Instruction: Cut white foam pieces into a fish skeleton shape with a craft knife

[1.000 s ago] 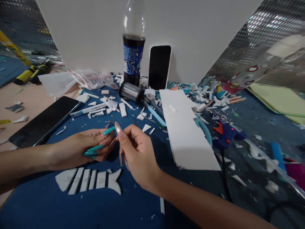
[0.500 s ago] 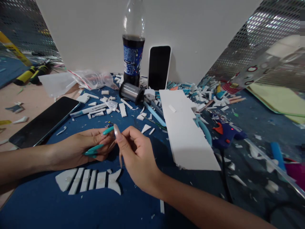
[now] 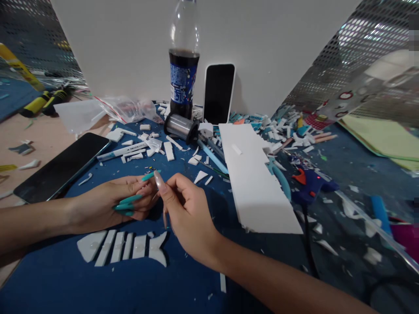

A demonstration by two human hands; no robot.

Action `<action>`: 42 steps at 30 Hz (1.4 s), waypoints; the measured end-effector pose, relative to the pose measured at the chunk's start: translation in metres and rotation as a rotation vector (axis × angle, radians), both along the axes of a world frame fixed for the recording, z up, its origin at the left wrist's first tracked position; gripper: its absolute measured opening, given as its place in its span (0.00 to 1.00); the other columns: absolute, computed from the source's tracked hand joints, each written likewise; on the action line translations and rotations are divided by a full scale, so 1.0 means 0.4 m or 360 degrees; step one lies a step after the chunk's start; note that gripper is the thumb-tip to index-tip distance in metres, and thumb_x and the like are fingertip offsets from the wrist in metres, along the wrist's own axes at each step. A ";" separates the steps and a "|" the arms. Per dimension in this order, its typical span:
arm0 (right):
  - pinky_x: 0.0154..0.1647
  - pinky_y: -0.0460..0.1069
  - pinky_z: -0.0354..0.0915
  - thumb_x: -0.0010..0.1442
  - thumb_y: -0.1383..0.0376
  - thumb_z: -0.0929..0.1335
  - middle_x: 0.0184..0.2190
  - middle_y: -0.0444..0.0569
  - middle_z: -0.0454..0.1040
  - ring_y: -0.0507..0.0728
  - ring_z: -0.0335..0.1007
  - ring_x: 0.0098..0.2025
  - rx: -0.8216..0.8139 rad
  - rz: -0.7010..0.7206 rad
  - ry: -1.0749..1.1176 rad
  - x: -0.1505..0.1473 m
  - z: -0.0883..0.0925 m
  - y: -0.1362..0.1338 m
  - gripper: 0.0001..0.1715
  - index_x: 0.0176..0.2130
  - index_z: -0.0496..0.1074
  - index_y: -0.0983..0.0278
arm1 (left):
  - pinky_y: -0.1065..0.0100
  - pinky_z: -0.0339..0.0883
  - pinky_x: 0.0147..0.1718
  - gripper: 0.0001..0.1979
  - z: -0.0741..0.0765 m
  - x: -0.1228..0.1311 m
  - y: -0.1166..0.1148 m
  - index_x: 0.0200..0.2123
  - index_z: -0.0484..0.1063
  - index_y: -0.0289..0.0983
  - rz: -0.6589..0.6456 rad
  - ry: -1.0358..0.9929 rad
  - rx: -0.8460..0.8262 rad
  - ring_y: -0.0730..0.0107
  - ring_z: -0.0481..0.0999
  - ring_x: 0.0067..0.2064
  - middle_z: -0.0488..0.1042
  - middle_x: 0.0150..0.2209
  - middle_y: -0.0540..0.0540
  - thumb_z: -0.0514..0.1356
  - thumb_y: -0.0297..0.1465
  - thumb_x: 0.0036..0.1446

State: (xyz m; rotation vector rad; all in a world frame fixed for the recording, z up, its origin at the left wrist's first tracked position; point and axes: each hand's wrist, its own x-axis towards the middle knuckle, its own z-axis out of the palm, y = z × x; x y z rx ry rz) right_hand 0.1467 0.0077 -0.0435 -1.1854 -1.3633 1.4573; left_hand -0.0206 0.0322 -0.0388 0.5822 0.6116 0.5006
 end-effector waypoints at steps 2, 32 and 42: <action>0.12 0.40 0.52 0.62 0.55 0.64 0.13 0.35 0.59 0.43 0.54 0.12 -0.0017 0.0001 -0.0020 -0.001 -0.001 0.001 0.19 0.25 0.60 0.62 | 0.80 0.58 0.22 0.19 0.002 0.000 0.000 0.21 0.61 0.34 -0.0001 -0.0027 -0.0015 0.79 0.50 0.20 0.56 0.18 0.54 0.50 0.34 0.64; 0.12 0.40 0.54 0.62 0.56 0.65 0.14 0.35 0.60 0.43 0.55 0.13 0.0018 0.0087 0.0065 -0.004 0.003 0.007 0.18 0.24 0.61 0.62 | 0.78 0.49 0.19 0.19 0.066 0.010 -0.001 0.20 0.59 0.35 -0.0052 0.0508 -0.0103 0.80 0.48 0.19 0.54 0.18 0.54 0.48 0.33 0.64; 0.11 0.39 0.53 0.63 0.56 0.64 0.16 0.37 0.63 0.43 0.55 0.12 -0.0061 0.0275 0.0104 0.002 0.001 0.008 0.16 0.28 0.66 0.64 | 0.74 0.53 0.24 0.13 0.055 0.005 -0.004 0.25 0.67 0.36 -0.0010 0.0701 0.0380 0.77 0.57 0.23 0.60 0.21 0.54 0.57 0.37 0.58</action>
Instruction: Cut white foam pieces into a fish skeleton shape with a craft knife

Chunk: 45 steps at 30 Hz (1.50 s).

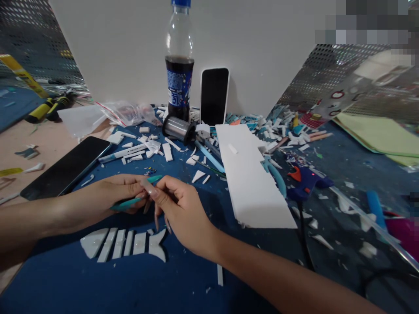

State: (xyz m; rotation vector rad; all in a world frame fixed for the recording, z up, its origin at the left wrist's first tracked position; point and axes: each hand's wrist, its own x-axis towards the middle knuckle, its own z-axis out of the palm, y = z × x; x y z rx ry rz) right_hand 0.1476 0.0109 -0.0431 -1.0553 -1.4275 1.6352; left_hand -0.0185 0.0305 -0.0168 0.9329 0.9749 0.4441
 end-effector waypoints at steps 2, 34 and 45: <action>0.11 0.39 0.52 0.62 0.57 0.64 0.16 0.37 0.64 0.43 0.54 0.12 -0.0040 0.0017 0.0043 0.000 0.002 0.002 0.16 0.27 0.66 0.64 | 0.74 0.53 0.25 0.14 -0.007 -0.002 0.002 0.25 0.67 0.35 -0.0037 -0.0038 0.0170 0.76 0.57 0.25 0.60 0.22 0.54 0.58 0.39 0.57; 0.08 0.37 0.51 0.60 0.57 0.67 0.15 0.35 0.61 0.42 0.54 0.12 -0.0061 -0.0352 0.0152 0.006 0.000 -0.004 0.15 0.27 0.65 0.63 | 0.74 0.45 0.22 0.16 -0.036 -0.003 0.011 0.25 0.62 0.35 -0.0127 -0.0170 0.0241 0.78 0.50 0.23 0.57 0.22 0.54 0.56 0.40 0.58; 0.09 0.38 0.52 0.61 0.57 0.66 0.15 0.35 0.61 0.42 0.54 0.12 -0.0002 -0.0335 0.0135 0.005 0.003 -0.009 0.16 0.26 0.64 0.63 | 0.73 0.48 0.23 0.16 -0.041 -0.002 0.011 0.26 0.63 0.34 -0.0184 -0.0031 0.0422 0.78 0.53 0.24 0.58 0.23 0.54 0.50 0.38 0.62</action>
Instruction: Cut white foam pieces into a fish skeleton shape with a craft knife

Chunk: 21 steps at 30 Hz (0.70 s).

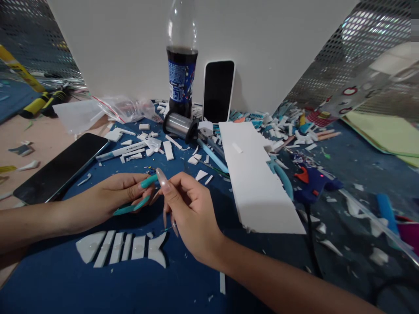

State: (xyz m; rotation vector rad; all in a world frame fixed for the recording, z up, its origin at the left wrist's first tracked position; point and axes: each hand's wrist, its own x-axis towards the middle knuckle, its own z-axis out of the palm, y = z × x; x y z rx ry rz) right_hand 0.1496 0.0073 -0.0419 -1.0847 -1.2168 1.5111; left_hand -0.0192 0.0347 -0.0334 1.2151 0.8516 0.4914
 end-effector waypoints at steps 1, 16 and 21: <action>0.09 0.38 0.52 0.61 0.57 0.66 0.15 0.35 0.61 0.42 0.54 0.12 -0.0003 -0.0004 0.0000 0.000 0.000 0.001 0.16 0.26 0.64 0.63 | 0.73 0.48 0.23 0.16 0.000 0.001 0.000 0.26 0.62 0.34 0.0008 0.0020 0.0000 0.78 0.53 0.24 0.58 0.23 0.54 0.50 0.39 0.61; 0.10 0.38 0.53 0.61 0.57 0.66 0.15 0.36 0.61 0.43 0.54 0.13 0.0038 -0.0002 -0.0076 0.000 -0.006 0.001 0.16 0.26 0.65 0.63 | 0.73 0.47 0.22 0.16 -0.009 0.004 -0.003 0.25 0.60 0.36 0.0054 0.0031 -0.0029 0.78 0.52 0.22 0.56 0.21 0.56 0.52 0.41 0.59; 0.10 0.38 0.53 0.61 0.57 0.66 0.14 0.35 0.60 0.42 0.54 0.12 0.0028 -0.0002 -0.0090 -0.001 -0.004 0.001 0.16 0.26 0.64 0.63 | 0.74 0.48 0.22 0.15 -0.003 0.004 -0.007 0.25 0.60 0.36 0.0077 0.0045 -0.0042 0.78 0.53 0.23 0.56 0.21 0.56 0.51 0.39 0.59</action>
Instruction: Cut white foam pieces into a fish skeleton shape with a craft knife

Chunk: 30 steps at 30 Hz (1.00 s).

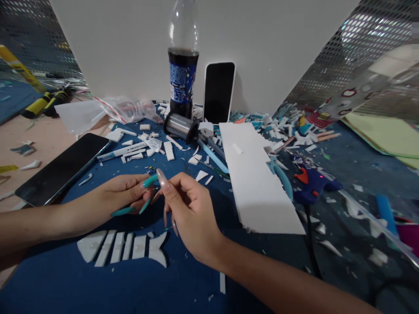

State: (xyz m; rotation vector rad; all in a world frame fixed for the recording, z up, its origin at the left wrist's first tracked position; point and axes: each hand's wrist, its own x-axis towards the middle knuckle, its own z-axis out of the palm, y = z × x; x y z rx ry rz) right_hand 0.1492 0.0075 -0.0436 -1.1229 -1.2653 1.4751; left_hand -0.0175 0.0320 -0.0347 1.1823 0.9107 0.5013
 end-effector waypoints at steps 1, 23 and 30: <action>0.10 0.38 0.53 0.61 0.56 0.66 0.14 0.35 0.60 0.42 0.54 0.12 -0.0004 -0.0003 -0.0003 -0.001 0.000 0.000 0.17 0.26 0.64 0.63 | 0.74 0.48 0.22 0.15 0.000 0.000 0.000 0.25 0.60 0.36 0.0006 -0.0001 -0.0002 0.78 0.53 0.23 0.56 0.21 0.56 0.51 0.39 0.60; 0.10 0.39 0.53 0.61 0.55 0.66 0.15 0.36 0.60 0.43 0.54 0.13 -0.0023 -0.0023 -0.0043 -0.001 0.002 0.002 0.17 0.26 0.64 0.63 | 0.72 0.47 0.22 0.16 -0.005 0.000 0.003 0.26 0.60 0.37 -0.0019 0.0030 -0.0003 0.78 0.51 0.22 0.56 0.21 0.56 0.52 0.43 0.58; 0.10 0.39 0.53 0.61 0.56 0.66 0.14 0.36 0.60 0.43 0.54 0.12 -0.0030 -0.0010 -0.0057 0.000 0.004 0.002 0.17 0.26 0.64 0.63 | 0.73 0.45 0.21 0.16 -0.002 0.002 0.002 0.25 0.59 0.37 -0.0011 0.0000 -0.0033 0.78 0.50 0.22 0.56 0.21 0.56 0.52 0.42 0.59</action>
